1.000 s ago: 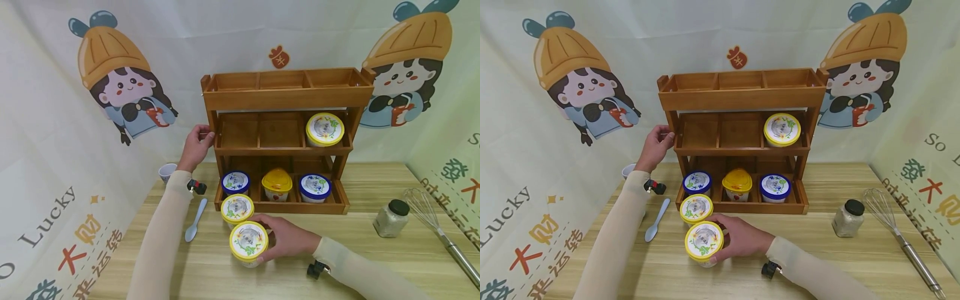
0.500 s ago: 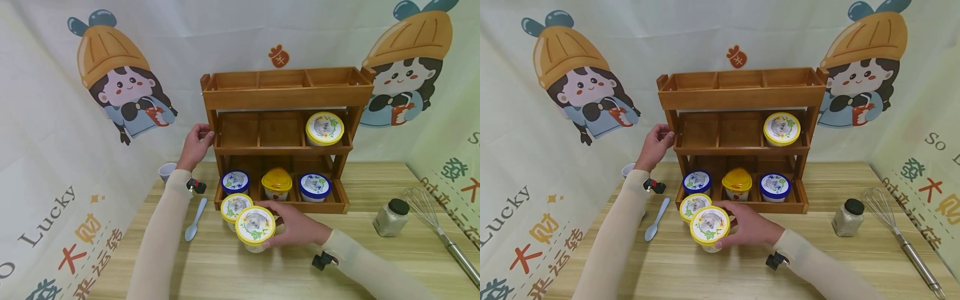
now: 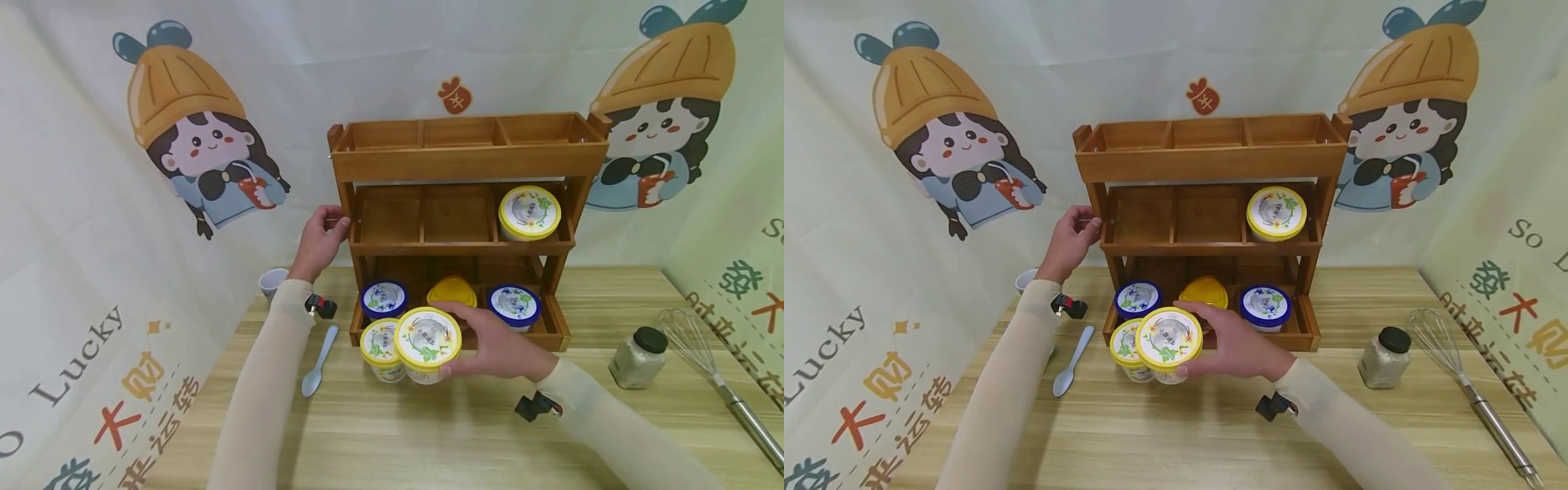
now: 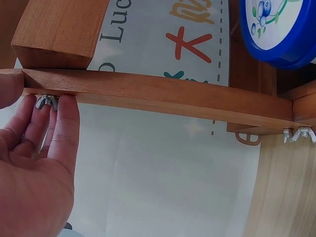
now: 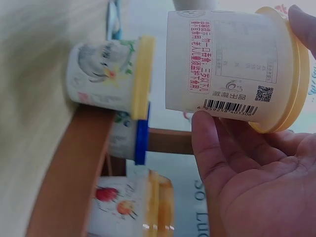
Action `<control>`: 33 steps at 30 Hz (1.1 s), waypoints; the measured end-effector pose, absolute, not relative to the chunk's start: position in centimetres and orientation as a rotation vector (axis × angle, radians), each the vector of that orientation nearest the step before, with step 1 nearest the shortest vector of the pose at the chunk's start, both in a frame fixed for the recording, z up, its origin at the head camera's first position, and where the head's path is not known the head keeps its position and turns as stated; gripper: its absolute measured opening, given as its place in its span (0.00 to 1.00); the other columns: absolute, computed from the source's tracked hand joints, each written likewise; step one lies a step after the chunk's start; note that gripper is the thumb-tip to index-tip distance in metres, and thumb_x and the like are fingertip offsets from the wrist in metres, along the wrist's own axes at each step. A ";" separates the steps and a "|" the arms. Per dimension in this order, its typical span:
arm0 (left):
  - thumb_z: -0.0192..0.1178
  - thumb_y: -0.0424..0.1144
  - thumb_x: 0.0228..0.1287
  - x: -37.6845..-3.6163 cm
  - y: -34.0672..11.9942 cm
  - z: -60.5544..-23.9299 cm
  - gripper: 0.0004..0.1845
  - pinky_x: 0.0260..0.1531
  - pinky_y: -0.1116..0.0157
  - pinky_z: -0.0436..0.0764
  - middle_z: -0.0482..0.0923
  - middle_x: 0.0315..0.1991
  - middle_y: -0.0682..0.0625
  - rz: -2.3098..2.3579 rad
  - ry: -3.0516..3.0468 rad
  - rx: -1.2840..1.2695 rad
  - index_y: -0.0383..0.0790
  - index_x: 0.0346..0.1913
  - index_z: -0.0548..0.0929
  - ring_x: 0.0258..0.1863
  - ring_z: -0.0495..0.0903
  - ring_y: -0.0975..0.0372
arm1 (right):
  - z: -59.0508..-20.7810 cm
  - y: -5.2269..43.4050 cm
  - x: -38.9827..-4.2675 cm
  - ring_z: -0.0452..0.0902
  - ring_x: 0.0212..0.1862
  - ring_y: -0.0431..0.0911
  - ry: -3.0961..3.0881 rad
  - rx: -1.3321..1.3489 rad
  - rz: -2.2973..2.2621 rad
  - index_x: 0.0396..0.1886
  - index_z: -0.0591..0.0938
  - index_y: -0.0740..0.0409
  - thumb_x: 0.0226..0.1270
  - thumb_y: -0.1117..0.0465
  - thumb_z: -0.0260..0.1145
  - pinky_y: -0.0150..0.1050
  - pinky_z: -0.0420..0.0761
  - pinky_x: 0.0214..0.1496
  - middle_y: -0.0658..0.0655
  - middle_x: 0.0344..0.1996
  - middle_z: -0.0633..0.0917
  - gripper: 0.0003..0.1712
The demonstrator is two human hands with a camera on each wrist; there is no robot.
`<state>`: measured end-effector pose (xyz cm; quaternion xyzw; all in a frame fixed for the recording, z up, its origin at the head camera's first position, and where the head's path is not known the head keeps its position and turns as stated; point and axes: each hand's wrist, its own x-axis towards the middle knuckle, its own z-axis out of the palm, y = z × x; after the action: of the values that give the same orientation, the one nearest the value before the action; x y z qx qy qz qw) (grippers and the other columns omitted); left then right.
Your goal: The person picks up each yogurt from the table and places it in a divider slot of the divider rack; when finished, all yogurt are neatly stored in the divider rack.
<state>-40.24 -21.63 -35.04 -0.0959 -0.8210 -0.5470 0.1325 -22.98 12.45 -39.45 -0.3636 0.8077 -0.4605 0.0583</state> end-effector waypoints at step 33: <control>0.57 0.45 0.82 -40.5 -21.8 -35.1 0.22 0.64 0.51 0.85 0.76 0.64 0.40 -1.581 -2.377 -0.307 0.38 0.69 0.73 0.63 0.78 0.51 | -31.3 15.3 -27.3 0.80 0.65 0.50 2.783 -0.941 -1.640 0.82 0.61 0.46 0.56 0.58 0.86 0.48 0.84 0.69 0.54 0.69 0.75 0.59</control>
<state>-40.53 -21.83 -35.10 -0.1060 -0.8204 -0.5455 0.1348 -27.29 15.34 -31.33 -0.2780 0.8220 -0.4844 -0.1113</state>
